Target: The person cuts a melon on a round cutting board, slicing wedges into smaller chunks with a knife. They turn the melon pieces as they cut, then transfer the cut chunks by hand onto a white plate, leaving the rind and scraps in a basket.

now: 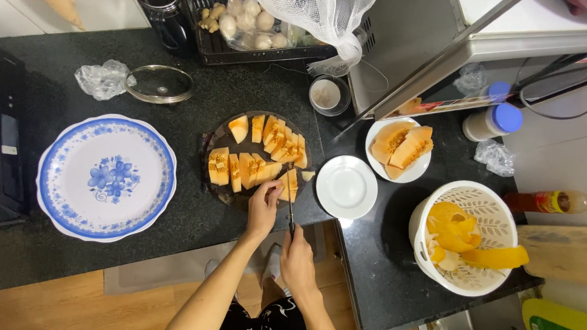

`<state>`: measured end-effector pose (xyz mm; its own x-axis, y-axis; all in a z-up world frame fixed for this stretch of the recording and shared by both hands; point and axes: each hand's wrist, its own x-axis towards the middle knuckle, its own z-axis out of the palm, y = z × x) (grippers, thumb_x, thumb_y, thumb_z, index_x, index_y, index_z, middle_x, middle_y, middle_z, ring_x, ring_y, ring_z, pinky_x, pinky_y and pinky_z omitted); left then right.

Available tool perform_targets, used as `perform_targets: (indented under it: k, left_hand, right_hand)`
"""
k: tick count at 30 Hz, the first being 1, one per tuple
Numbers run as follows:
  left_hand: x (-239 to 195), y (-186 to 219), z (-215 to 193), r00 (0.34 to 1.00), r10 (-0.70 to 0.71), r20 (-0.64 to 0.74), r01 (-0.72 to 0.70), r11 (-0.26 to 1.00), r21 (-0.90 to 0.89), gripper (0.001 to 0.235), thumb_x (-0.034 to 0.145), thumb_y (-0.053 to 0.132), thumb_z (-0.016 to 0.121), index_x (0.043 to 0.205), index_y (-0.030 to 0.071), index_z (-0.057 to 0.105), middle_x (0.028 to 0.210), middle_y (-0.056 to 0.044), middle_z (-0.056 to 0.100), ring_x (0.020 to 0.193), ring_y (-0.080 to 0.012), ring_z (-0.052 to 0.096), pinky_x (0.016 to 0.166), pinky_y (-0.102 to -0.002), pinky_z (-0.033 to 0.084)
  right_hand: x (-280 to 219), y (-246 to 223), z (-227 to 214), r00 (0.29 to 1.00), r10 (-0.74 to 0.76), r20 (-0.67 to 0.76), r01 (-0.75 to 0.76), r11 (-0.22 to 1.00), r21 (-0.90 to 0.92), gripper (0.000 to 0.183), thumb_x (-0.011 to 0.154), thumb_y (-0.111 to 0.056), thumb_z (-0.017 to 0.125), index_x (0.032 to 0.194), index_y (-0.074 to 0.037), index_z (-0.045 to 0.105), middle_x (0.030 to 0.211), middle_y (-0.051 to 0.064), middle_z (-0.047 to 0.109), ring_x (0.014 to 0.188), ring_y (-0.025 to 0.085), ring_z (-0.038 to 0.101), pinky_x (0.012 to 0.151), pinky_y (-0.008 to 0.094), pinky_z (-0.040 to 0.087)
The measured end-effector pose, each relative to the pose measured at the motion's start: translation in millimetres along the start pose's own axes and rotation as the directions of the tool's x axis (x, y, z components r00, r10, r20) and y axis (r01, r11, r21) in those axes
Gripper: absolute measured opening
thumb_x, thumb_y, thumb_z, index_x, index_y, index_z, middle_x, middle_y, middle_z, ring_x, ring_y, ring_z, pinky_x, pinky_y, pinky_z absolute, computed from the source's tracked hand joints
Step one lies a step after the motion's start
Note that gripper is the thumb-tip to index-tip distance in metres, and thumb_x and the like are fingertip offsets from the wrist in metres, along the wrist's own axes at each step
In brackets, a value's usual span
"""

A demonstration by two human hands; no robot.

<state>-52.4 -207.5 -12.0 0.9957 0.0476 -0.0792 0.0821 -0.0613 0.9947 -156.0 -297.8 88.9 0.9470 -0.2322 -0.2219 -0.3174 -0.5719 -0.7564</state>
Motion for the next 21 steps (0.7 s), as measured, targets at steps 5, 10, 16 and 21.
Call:
perform_targets:
  k: [5,10,16,21]
  left_hand:
    - [-2.5,10.9,1.8,1.0,0.03,-0.006,-0.03,0.999,0.038,0.02,0.103,0.014,0.061,0.117,0.001,0.067,0.097,-0.01,0.076,0.072,-0.0143,0.063,0.067,-0.028,0.054]
    - [-3.9,5.5,2.9,0.979,0.202,-0.021,-0.2,0.977,0.079,0.018,0.104,0.01,0.06,0.117,-0.001,0.065,0.105,-0.013,0.075,0.09,-0.0195,0.071,0.079,-0.031,0.056]
    - [-4.3,12.0,2.7,0.988,0.152,-0.012,-0.15,0.983,0.103,0.017,0.103,0.008,0.059,0.116,0.0,0.065,0.104,-0.014,0.074,0.091,-0.0237,0.072,0.081,-0.032,0.057]
    - [-5.0,15.3,2.5,0.969,0.245,-0.009,-0.242,0.962,0.126,0.015,0.102,0.005,0.06,0.115,-0.002,0.063,0.112,-0.016,0.072,0.102,-0.0268,0.072,0.087,-0.033,0.057]
  right_hand:
    - [0.8,-3.8,-3.2,0.998,0.063,0.021,-0.061,0.996,-0.063,0.035,0.101,-0.016,0.049,0.126,0.009,0.053,0.093,0.033,0.069,0.09,0.052,0.066,0.075,0.056,0.051]
    - [-0.4,-9.6,-8.0,0.998,0.062,0.007,-0.061,0.997,-0.05,0.035,0.101,-0.015,0.049,0.126,0.009,0.054,0.092,0.034,0.069,0.09,0.052,0.066,0.075,0.056,0.051]
    - [0.3,-17.3,-12.7,0.993,0.112,0.033,-0.111,0.994,-0.024,0.032,0.102,-0.016,0.049,0.122,0.008,0.055,0.088,0.034,0.069,0.087,0.052,0.066,0.072,0.057,0.05]
    - [3.8,-29.8,-18.0,0.969,0.211,0.128,-0.218,0.975,0.04,0.034,0.102,-0.017,0.044,0.124,0.008,0.052,0.083,0.033,0.069,0.078,0.051,0.069,0.067,0.057,0.051]
